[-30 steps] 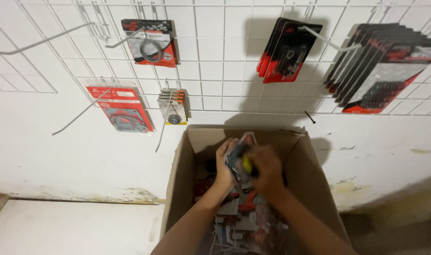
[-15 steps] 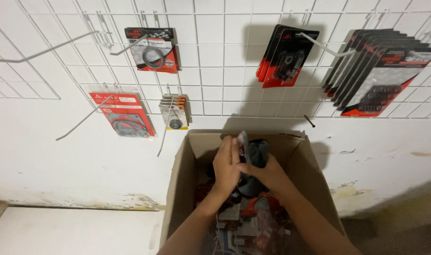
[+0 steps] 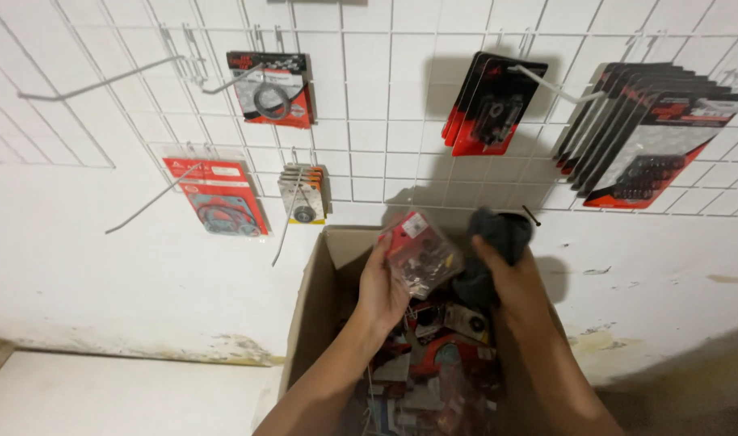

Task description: Wiping dust off packaged auto parts with a cloth and organizing them inside a cardboard box or hanging them on a rack.

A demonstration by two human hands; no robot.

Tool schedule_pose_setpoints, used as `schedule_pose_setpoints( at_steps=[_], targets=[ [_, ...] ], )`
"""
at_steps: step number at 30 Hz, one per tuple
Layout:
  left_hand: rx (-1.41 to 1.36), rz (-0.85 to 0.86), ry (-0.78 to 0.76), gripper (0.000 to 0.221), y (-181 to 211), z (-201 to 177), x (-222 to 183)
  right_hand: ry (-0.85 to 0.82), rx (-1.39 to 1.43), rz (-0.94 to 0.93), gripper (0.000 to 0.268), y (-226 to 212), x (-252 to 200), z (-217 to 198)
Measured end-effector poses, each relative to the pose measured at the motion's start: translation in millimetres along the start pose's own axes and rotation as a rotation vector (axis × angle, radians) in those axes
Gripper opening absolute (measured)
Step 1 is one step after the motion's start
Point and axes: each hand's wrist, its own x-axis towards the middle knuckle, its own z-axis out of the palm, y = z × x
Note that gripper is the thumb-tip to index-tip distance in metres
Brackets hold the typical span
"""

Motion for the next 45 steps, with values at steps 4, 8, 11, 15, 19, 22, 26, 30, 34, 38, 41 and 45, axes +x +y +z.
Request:
schedule_pose_setpoints(
  at_steps=[4, 8, 11, 15, 19, 22, 26, 30, 34, 38, 41, 45],
  targets=[
    [-0.065, -0.120, 0.012, 0.050, 6, 6, -4, 0.017, -0.425, -0.349, 0.054, -4, -3, -15],
    [-0.135, -0.006, -0.235, 0.053, -2, -20, -2, -0.214, -0.828, -0.798, 0.066, 51, -17, 8],
    [-0.195, 0.123, -0.123, 0.048, 0, -30, 9, -0.339, -0.814, -0.777, 0.059, 58, -33, 25],
    [-0.258, -0.028, -0.254, 0.052, 4, -29, -6, -0.223, -0.829, -0.795, 0.063, 75, 2, 21],
    [-0.031, -0.074, -0.251, 0.062, -6, -24, -16, -0.077, -0.754, -0.761, 0.056, 70, 17, 4],
    [0.043, -0.088, -0.197, 0.059, -12, -23, -17, -0.009, -0.707, -0.803, 0.057, 61, 13, -2],
    [0.119, -0.072, -0.166, 0.059, -18, -14, -24, -0.290, -0.815, -0.903, 0.061, 78, -13, 14],
    [0.055, -0.117, -0.087, 0.061, -17, -30, -13, -0.469, -0.903, -1.017, 0.062, 82, -23, 18],
    [0.308, -0.273, 0.000, 0.083, -29, -34, -10, -0.231, -0.893, -0.892, 0.060, 93, 12, 0],
    [0.235, -0.332, 0.170, 0.091, -15, -19, -17, -0.326, -0.935, -0.961, 0.085, 104, -4, 7],
    [0.063, -0.375, 0.176, 0.086, -23, -46, 18, -0.463, -1.041, -1.045, 0.101, 112, -24, 23],
    [0.209, -0.338, 0.193, 0.091, -28, -34, -6, -0.316, -0.985, -0.915, 0.078, 84, -4, 3]
  ],
)
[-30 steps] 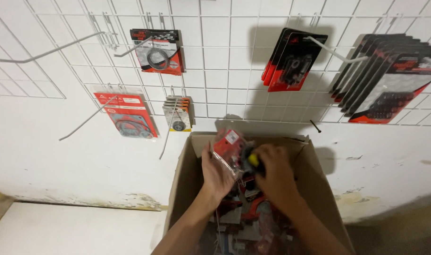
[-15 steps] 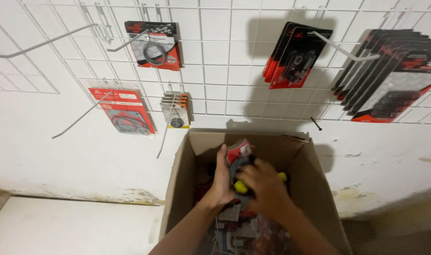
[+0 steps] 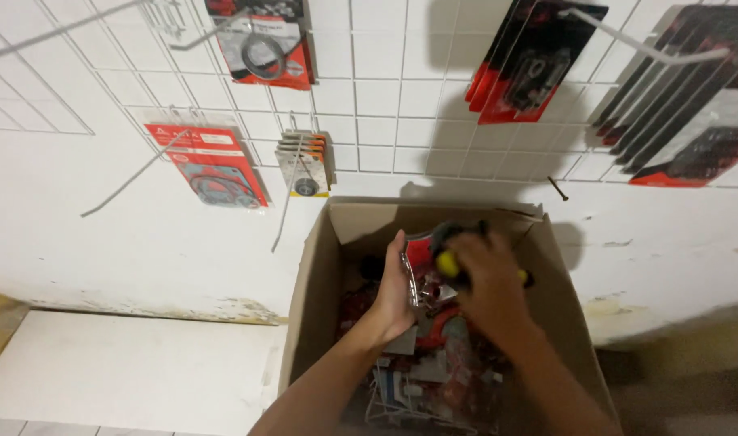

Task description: Wiping dust off packaged auto parts with a cloth and organizing them inside a cardboard box or hanging them on a rack.

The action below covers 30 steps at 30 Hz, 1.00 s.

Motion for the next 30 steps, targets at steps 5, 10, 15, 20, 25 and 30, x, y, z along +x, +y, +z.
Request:
schedule_pose_setpoints(
  at_steps=[5, 10, 15, 20, 25, 30],
  targets=[
    [0.087, -0.004, 0.031, 0.103, 8, 22, -23, -0.053, 0.154, 0.122, 0.087, -18, -7, 4],
    [0.025, -0.003, 0.017, 0.097, 7, 16, -19, -0.071, 0.181, 0.095, 0.091, -12, -6, 4],
    [0.042, 0.007, 0.000, 0.088, -2, 15, -17, 0.059, 0.203, 0.148, 0.075, -17, 3, -13],
    [-0.088, -0.083, 0.009, 0.081, 5, 4, 14, -0.007, 0.186, -0.066, 0.069, -7, -14, 15],
    [-0.091, -0.113, -0.018, 0.077, -15, -12, 15, 0.036, 0.080, 0.052, 0.078, 2, -1, -8],
    [-0.157, -0.156, -0.051, 0.080, -6, -22, 34, -0.106, 0.112, -0.134, 0.092, -6, -22, 28]
  ],
)
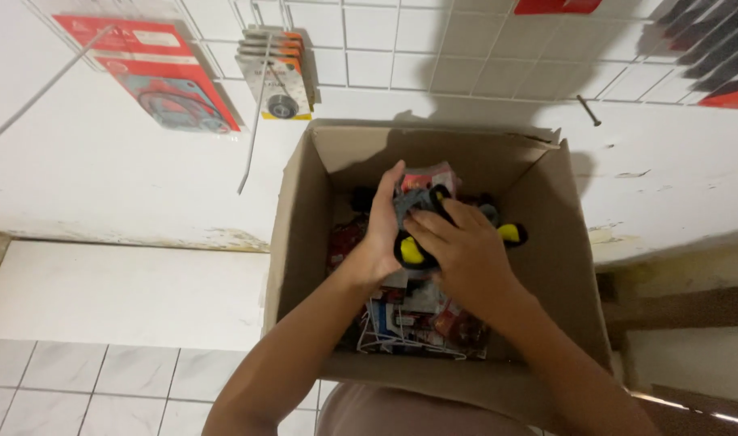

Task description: Wiping dust off packaged auto parts with a cloth and organizing them inside a cardboard box or hanging them on a rack.

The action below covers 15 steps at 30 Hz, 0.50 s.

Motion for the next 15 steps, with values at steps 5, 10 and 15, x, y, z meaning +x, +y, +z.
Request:
schedule_pose_setpoints(
  at_steps=[5, 10, 15],
  targets=[
    [0.157, 0.047, -0.058, 0.090, 0, 2, -17, -0.083, -0.227, 0.296, 0.062, 14, 20, -38],
    [0.087, 0.024, -0.030, 0.073, 14, 0, -9, -0.158, -0.263, 0.144, 0.058, -29, 16, -24],
    [0.065, 0.054, -0.015, 0.070, 8, 8, -21, -0.131, -0.261, 0.083, 0.057, -11, 22, -36]
  ],
)
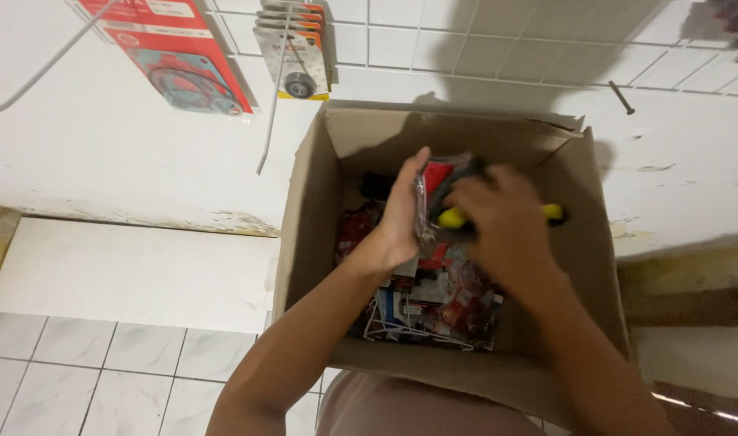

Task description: Wiping dust off packaged auto parts with a cloth and organizing them inside a cardboard box or hanging them on a rack.

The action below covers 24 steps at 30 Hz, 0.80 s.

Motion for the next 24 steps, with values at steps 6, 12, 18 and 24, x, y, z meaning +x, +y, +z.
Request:
schedule_pose_setpoints(
  at_steps=[6, 12, 18, 24],
  targets=[
    [0.109, -0.015, -0.034, 0.082, 4, 0, -2, -0.021, -0.077, 0.161, 0.063, -6, -10, 20],
    [0.058, 0.022, -0.026, 0.078, -3, -24, 16, 0.009, 0.077, 0.055, 0.057, 6, 1, 14],
    [0.107, 0.032, -0.083, 0.076, 4, -3, 1, -0.010, 0.008, 0.284, 0.061, -2, -7, 15],
    [-0.003, 0.011, -0.091, 0.074, 8, 0, -8, 0.091, 0.153, 0.163, 0.062, 3, 7, 4]
  ],
)
